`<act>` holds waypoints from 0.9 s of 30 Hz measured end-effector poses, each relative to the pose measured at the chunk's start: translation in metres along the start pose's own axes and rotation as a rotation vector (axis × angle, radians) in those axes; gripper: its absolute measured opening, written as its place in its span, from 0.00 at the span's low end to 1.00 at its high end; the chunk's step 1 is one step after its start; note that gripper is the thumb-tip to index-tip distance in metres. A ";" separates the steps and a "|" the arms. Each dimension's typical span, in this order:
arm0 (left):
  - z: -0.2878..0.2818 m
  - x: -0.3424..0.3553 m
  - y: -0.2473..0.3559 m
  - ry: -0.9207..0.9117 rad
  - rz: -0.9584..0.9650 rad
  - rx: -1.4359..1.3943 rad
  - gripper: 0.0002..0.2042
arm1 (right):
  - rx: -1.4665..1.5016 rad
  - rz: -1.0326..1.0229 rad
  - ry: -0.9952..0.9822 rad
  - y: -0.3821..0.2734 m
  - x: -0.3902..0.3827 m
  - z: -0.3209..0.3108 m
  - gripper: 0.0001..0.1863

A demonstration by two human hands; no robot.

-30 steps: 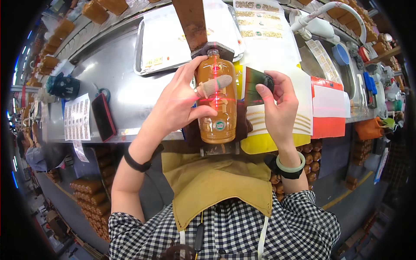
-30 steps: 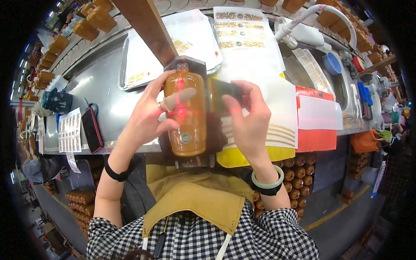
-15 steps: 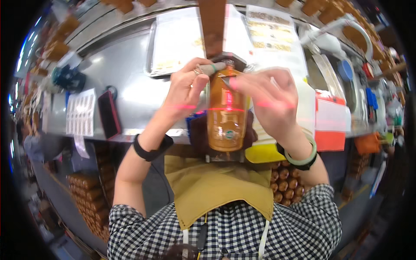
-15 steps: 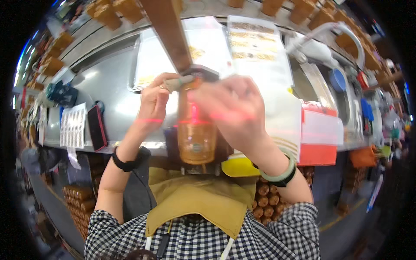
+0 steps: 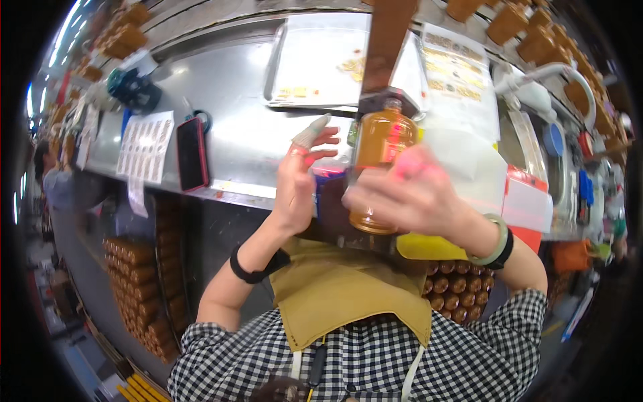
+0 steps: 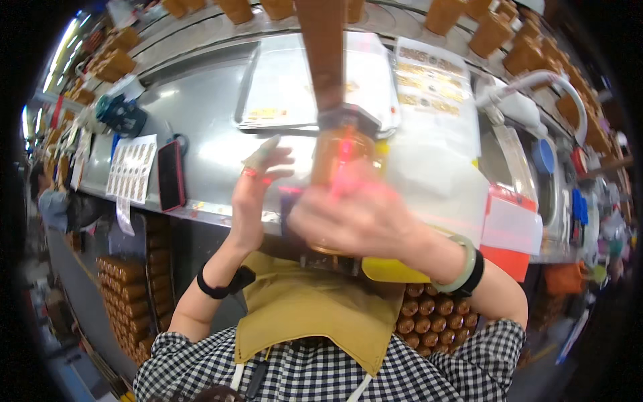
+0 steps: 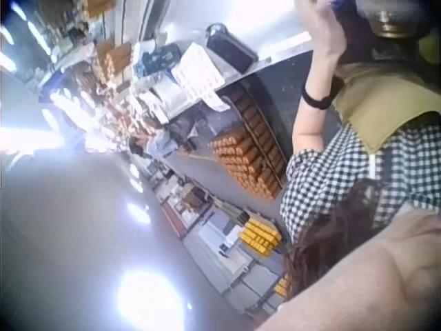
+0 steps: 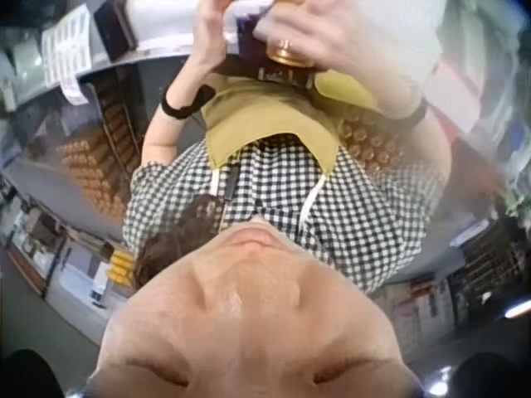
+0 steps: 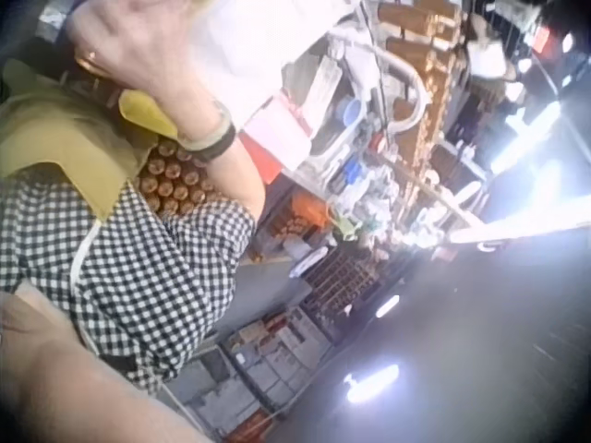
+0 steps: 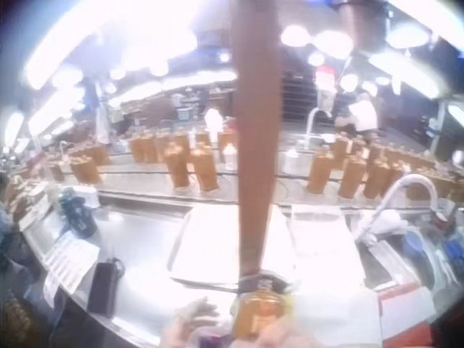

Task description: The person wipes a bottle with a scraper, places it on a rack, and picks up another bottle. They soak a sheet of labels in a basin, peel one off, and press it onto the bottle before smoothing it with the scraper.

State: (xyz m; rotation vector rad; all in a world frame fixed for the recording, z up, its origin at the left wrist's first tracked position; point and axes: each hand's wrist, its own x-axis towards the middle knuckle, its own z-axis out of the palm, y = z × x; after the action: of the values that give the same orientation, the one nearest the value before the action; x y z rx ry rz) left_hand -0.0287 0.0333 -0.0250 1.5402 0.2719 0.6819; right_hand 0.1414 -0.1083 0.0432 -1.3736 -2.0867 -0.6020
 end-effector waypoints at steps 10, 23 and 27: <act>0.048 -0.043 -0.007 0.069 0.254 0.591 0.52 | 0.014 0.254 0.123 0.031 -0.036 -0.002 0.12; 0.041 -0.043 -0.007 0.016 0.202 0.553 0.49 | 0.055 -0.117 0.194 0.001 -0.038 -0.003 0.13; 0.051 -0.044 0.003 0.078 0.172 0.539 0.52 | 0.031 0.327 0.086 0.018 -0.019 -0.005 0.14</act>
State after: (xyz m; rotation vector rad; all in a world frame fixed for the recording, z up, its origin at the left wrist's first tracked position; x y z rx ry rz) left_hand -0.0352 -0.0330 -0.0310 2.0697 0.4086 0.8498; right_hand 0.1651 -0.1179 0.0352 -1.5974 -1.7458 -0.4788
